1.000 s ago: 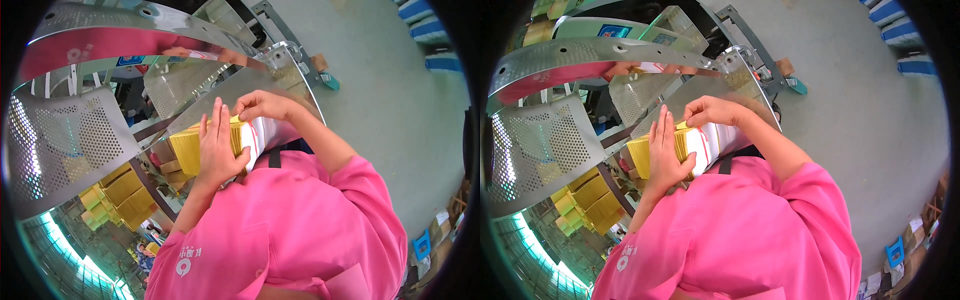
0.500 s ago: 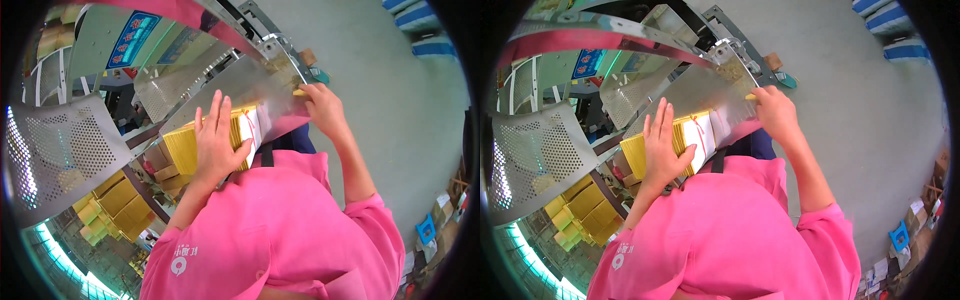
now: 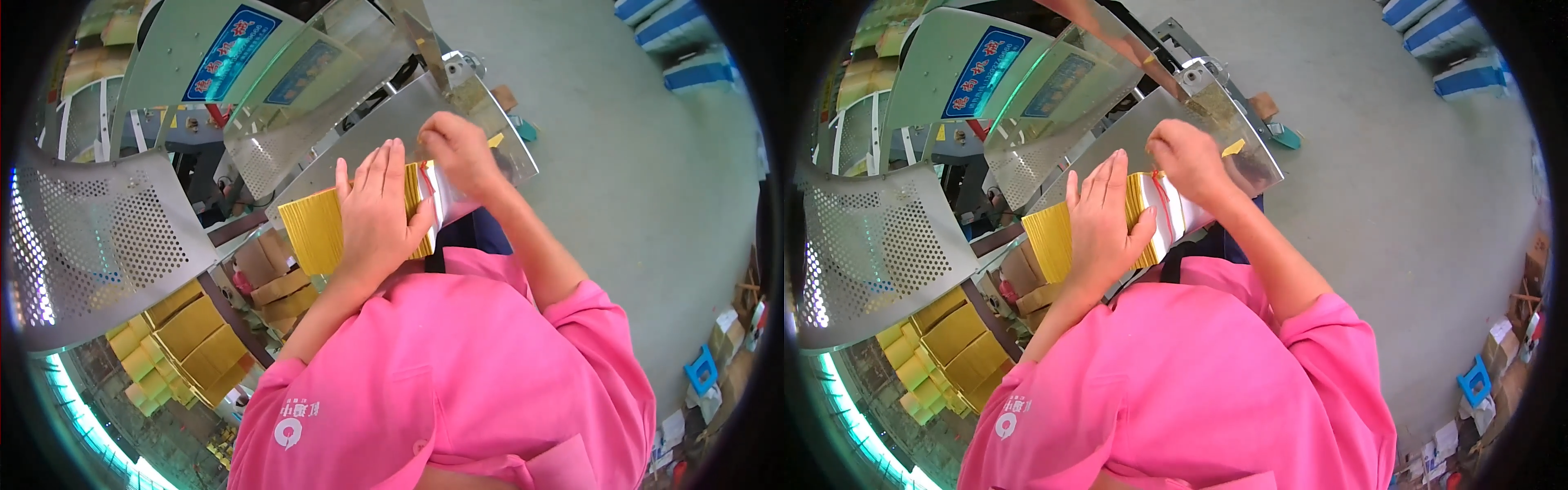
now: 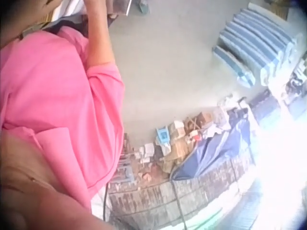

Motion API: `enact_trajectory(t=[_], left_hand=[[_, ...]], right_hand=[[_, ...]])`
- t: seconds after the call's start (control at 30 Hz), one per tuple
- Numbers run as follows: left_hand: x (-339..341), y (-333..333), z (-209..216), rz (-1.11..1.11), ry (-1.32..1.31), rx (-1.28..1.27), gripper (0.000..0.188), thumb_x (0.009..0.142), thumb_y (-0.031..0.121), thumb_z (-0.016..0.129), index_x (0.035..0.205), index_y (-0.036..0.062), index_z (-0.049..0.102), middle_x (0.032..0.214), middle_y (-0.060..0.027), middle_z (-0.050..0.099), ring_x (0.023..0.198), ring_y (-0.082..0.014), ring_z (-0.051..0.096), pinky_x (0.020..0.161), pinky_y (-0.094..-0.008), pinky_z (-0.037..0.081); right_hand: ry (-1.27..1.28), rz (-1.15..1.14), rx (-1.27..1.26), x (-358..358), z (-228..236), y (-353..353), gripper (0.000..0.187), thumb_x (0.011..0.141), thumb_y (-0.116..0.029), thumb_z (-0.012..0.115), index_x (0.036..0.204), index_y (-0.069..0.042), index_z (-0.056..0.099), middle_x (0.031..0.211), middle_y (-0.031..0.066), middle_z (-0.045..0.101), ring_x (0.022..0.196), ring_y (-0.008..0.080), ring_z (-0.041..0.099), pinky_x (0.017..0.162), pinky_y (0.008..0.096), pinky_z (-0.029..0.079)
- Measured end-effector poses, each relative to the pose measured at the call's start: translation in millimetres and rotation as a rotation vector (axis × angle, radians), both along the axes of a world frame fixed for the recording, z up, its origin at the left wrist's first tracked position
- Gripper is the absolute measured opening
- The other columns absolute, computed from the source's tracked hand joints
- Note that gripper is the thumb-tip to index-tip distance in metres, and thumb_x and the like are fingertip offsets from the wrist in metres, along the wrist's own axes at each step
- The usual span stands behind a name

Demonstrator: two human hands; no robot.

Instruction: The recorder is weighing and bundling stacks of yellow paper using a digital scale and a bundling machine.

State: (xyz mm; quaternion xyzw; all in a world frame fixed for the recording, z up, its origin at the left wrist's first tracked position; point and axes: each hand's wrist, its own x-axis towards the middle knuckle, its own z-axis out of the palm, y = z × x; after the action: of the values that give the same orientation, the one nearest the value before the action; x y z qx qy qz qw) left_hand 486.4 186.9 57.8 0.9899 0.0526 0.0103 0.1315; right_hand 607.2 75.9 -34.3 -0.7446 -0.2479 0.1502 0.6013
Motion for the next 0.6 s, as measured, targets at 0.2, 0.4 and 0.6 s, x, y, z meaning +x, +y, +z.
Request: enact_trajectory(t=[0.2, 0.4, 0.6], left_hand=[[-41.6, 69.7, 24.8, 0.192, -0.29, -0.356, 0.067, 0.092, 0.029, 0.054, 0.147, -0.0032, 0.032, 0.151, -0.0176, 0.037, 0.14, -0.0301, 0.034, 0.118, -0.0423, 0.018], [-140.5, 165.9, -27.4, 0.843, -0.498, -1.313, 0.069, 0.101, 0.05, 0.036, 0.151, 0.0033, 0.026, 0.154, -0.014, 0.034, 0.144, -0.0285, 0.028, 0.118, -0.0427, 0.018], [-141.8, 132.2, -60.8, 0.767, -0.428, -1.765, 0.072, 0.099, 0.051, 0.043, 0.154, 0.0085, 0.023, 0.155, -0.0154, 0.029, 0.139, -0.0269, 0.033, 0.113, -0.0409, 0.027]], right_hand=[[0.351, -0.022, -0.465, 0.0, -3.4, -104.9, 0.014, 0.084, -0.016, 0.066, 0.091, -0.003, 0.065, 0.081, 0.0108, 0.064, 0.068, 0.0203, 0.054, 0.064, 0.0326, 0.046], [0.009, 0.013, -0.623, -66.8, 14.5, -141.7, 0.042, 0.088, -0.011, 0.058, 0.131, -0.013, 0.057, 0.141, 0.0158, 0.048, 0.125, 0.0298, 0.052, 0.099, 0.0375, 0.044], [0.099, 0.015, -0.074, -86.7, 48.3, -25.5, 0.054, 0.095, -0.014, 0.05, 0.147, -0.005, 0.037, 0.152, 0.0165, 0.036, 0.142, 0.0284, 0.033, 0.114, 0.0353, 0.027]])
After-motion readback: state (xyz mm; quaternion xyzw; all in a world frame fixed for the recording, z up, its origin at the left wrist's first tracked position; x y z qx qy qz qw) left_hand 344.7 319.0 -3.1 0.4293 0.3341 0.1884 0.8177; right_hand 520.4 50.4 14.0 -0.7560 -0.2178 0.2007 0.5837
